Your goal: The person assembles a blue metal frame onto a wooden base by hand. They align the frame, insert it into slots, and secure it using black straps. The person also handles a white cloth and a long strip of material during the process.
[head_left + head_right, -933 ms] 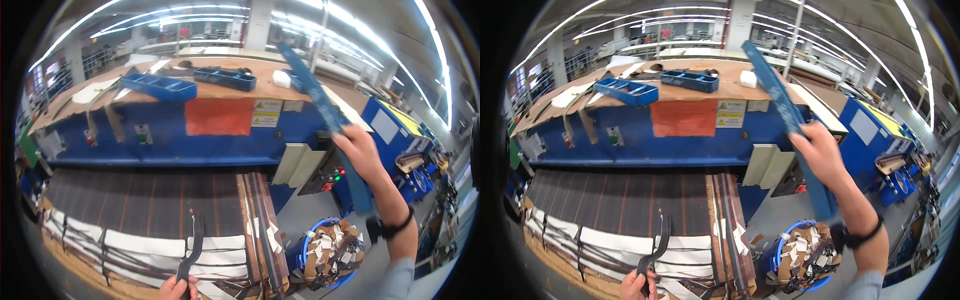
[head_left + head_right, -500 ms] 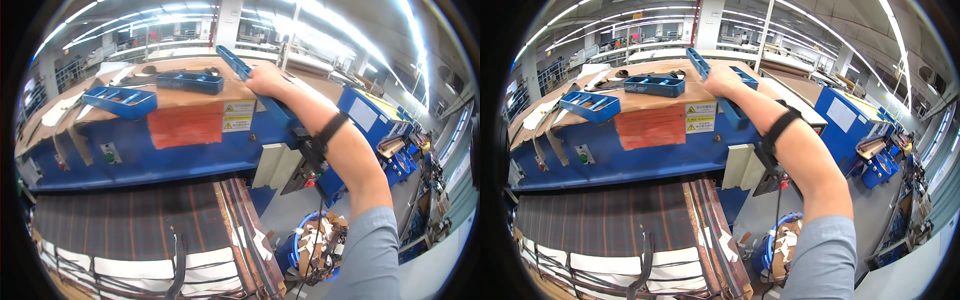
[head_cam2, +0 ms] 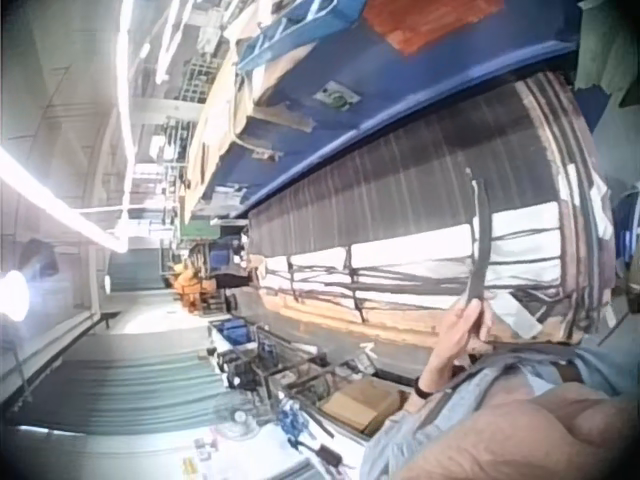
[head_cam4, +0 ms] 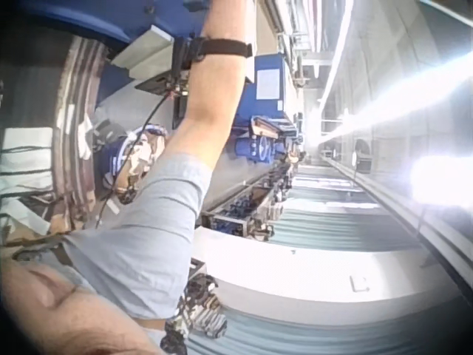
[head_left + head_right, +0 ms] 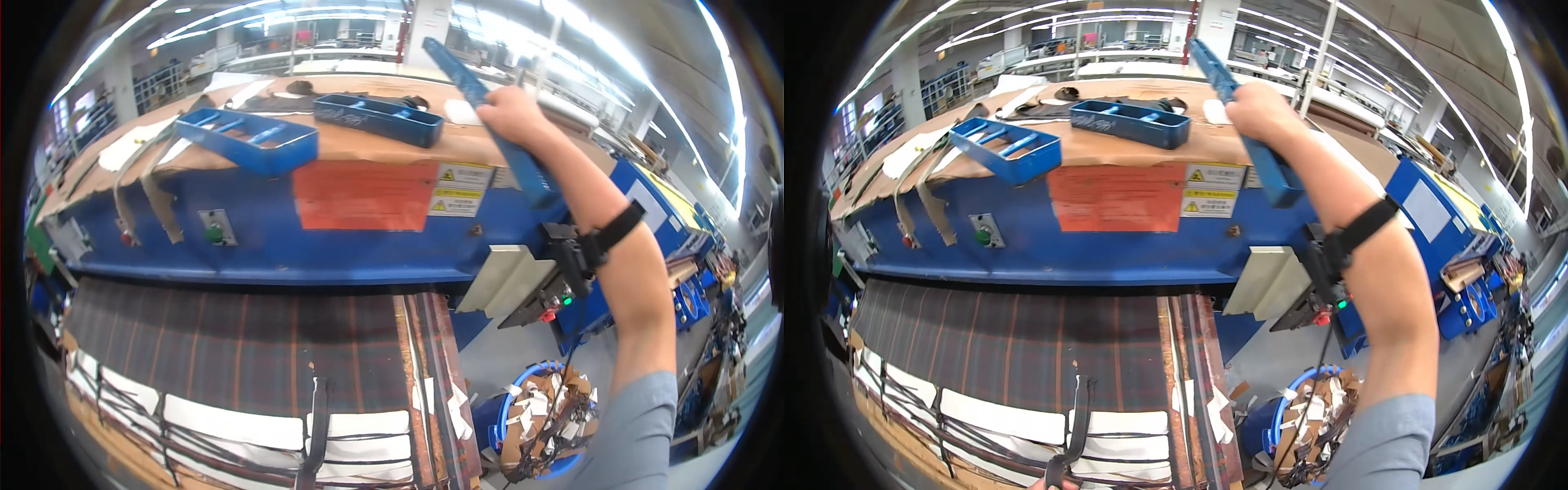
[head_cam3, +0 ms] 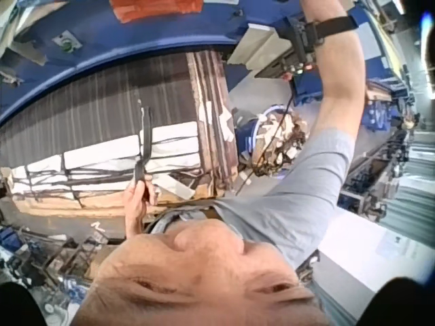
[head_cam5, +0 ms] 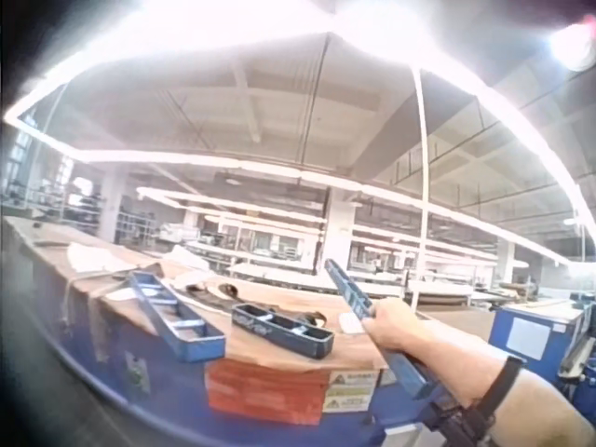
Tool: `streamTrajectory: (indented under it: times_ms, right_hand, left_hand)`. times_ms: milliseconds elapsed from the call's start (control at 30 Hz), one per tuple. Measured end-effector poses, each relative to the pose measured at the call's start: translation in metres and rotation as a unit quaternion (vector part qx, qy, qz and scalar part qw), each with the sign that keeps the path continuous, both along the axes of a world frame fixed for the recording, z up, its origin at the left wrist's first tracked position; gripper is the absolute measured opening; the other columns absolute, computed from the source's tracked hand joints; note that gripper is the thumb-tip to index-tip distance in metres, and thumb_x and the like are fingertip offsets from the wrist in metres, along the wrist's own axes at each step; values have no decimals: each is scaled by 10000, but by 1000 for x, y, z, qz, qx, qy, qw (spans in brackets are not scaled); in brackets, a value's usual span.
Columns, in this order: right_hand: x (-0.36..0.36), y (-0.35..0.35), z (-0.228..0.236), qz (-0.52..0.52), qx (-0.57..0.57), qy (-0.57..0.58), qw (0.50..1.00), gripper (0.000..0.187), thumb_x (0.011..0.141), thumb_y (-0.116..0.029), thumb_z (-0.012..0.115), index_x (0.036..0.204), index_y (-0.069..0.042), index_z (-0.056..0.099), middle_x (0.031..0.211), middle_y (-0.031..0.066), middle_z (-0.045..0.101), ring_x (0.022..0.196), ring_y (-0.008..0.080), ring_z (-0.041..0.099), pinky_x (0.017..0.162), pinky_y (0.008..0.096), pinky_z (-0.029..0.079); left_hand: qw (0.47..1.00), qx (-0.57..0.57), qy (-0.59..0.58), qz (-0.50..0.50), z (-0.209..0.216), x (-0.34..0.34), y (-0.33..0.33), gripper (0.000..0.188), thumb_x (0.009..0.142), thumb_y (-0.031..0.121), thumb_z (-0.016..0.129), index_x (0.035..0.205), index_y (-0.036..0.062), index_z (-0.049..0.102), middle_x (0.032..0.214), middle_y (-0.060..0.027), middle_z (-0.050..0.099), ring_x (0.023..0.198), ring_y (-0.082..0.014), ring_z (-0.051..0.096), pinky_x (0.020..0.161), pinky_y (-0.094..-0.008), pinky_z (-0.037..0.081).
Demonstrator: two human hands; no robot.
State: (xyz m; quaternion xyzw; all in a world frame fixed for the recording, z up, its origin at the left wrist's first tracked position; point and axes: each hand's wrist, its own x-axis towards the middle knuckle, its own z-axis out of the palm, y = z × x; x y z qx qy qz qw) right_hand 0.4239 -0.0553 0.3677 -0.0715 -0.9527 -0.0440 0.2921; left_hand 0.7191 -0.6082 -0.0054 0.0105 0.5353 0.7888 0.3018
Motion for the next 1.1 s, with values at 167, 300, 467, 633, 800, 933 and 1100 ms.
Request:
streamTrajectory:
  times_ms: [167,300,467,633,800,933,1100]
  right_hand:
    - [13,-13,-3,44,-129,-31,990,350,905,-325,701,1012,-17,827,853,202,774,810,335,764,805,449,584]
    - [1,-41,-20,39,-140,-65,987,337,902,-334,733,997,-26,830,861,205,780,827,329,768,813,436,590]
    - [-30,-28,-25,39,-66,-63,995,295,880,-309,757,908,-24,823,886,242,780,858,402,762,823,461,593]
    - [-20,-30,-24,30,24,-58,998,408,965,-301,696,1220,10,761,1193,304,750,1200,454,708,1040,505,561]
    - [72,-69,-38,49,42,89,994,531,1031,-370,710,1396,13,667,1441,265,601,1375,447,567,1171,535,444]
    - [183,-126,-67,157,6,221,963,427,1027,-256,731,1340,30,679,1332,221,647,1273,391,627,1112,475,491]
    - [324,-168,-185,212,-428,-144,867,272,1104,-189,652,1281,3,729,1200,96,708,1156,227,677,1035,376,538]
  left_hand:
    - [999,-9,-9,-32,8,-15,6,324,1192,287,519,1310,1,617,746,-88,636,580,-160,592,564,-299,527]
    - [999,16,-19,-47,9,-20,3,334,1183,295,542,1312,-3,618,772,-99,653,591,-170,609,559,-302,537]
    - [999,44,8,-28,8,-15,-4,346,1181,292,542,1331,-12,617,764,-89,636,607,-176,615,563,-311,543]
    - [999,44,8,-20,20,-17,1,294,1186,270,524,1335,16,533,759,-104,632,605,-195,619,574,-326,554]
    - [997,68,26,-6,28,-17,12,228,1194,236,493,1301,35,486,787,-115,649,577,-196,634,516,-306,545]
    - [992,52,111,-17,39,-12,6,430,1189,260,503,1517,-14,460,776,-147,654,619,-235,643,603,-384,561]
    - [976,69,119,-168,39,-7,28,389,1202,157,444,1547,-14,390,939,-96,685,733,-132,633,690,-288,549]
